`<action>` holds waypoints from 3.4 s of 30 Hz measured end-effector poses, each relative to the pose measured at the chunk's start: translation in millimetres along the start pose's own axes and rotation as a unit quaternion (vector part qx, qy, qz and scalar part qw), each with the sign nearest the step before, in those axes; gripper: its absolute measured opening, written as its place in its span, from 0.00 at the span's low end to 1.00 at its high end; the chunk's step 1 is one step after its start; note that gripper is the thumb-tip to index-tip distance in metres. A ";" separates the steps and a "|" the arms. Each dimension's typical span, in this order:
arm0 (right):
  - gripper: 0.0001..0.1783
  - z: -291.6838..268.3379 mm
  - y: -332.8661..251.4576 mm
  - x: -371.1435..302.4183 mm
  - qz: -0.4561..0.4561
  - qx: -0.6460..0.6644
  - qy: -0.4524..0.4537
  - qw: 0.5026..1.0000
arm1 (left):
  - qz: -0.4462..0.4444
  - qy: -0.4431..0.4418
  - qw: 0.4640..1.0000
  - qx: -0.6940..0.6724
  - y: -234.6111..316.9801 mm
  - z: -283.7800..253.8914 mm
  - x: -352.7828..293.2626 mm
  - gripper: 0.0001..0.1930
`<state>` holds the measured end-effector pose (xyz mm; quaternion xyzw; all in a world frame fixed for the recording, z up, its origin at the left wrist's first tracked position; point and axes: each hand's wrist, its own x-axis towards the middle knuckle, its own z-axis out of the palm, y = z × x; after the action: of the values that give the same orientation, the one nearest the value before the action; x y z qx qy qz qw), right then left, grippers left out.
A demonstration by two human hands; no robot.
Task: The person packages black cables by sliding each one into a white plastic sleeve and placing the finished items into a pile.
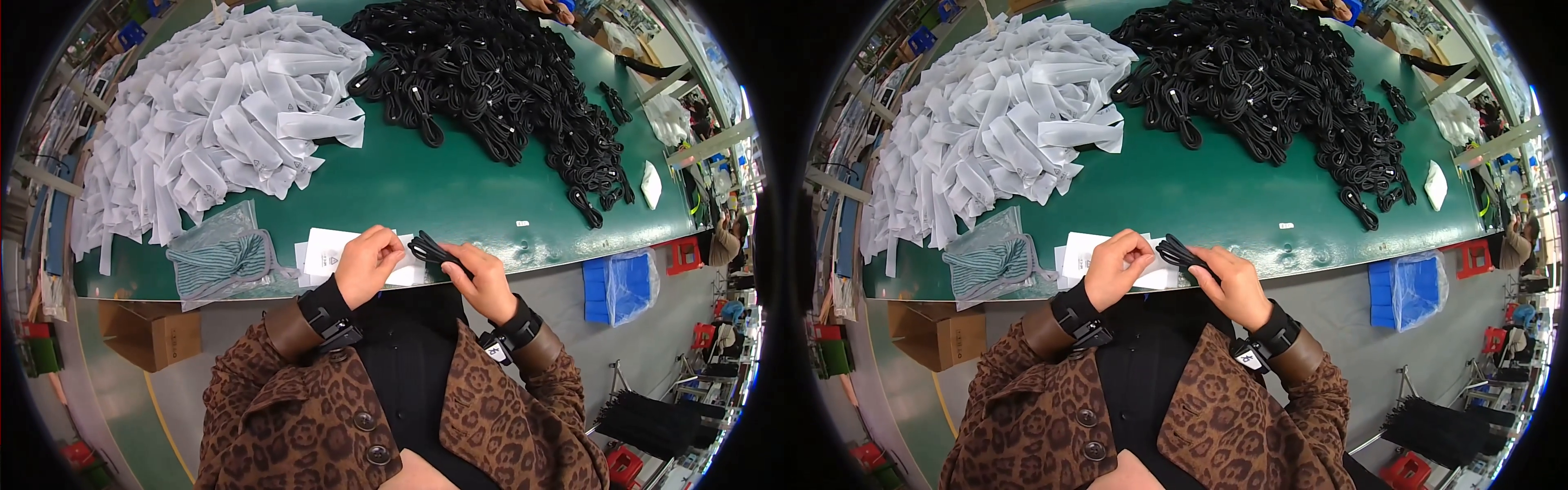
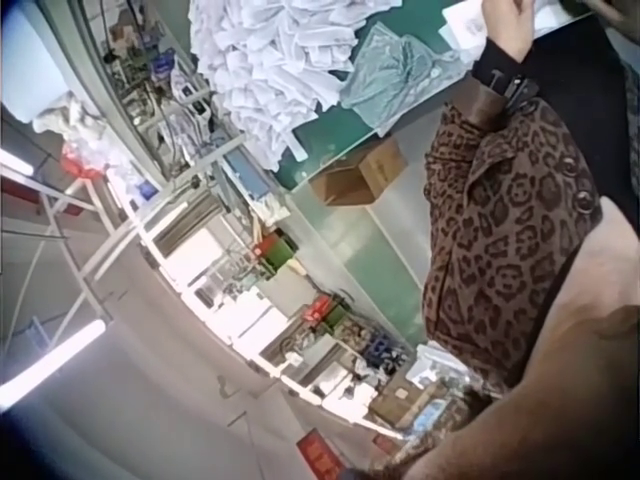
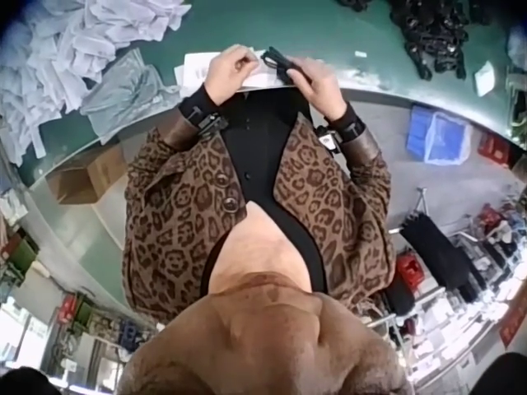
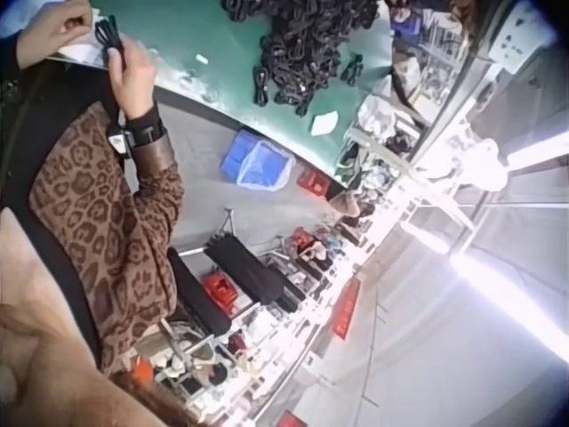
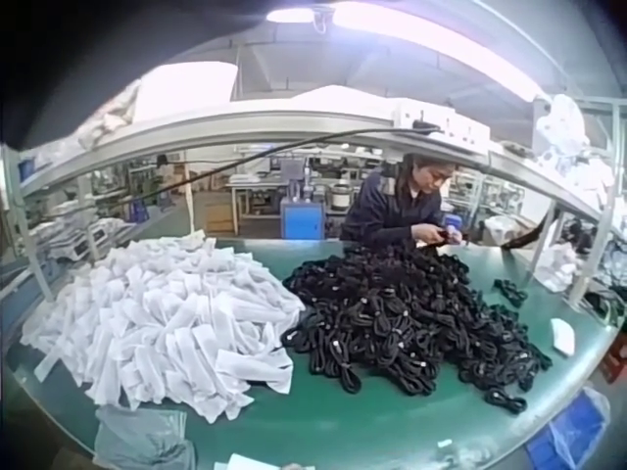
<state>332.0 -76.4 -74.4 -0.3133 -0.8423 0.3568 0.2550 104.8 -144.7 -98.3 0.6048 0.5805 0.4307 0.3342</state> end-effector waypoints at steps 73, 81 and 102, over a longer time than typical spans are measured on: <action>0.17 -7.6 66.3 91.2 -0.099 -0.258 0.094 0.956 | 0.154 -0.065 0.969 0.181 -5.7 -3.7 7.0 0.07; 0.14 -9.8 30.2 39.5 0.097 0.008 0.018 0.995 | 0.117 -0.009 0.983 0.140 -11.2 2.7 3.6 0.06; 0.12 -17.0 5.2 3.9 0.172 0.088 -0.121 0.974 | 0.119 0.008 0.992 0.043 -0.5 -2.6 5.2 0.05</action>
<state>342.3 -63.2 -67.1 -0.3839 -0.7657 0.5036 0.1127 102.0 -139.7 -96.9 0.6800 0.5247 0.4471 0.2499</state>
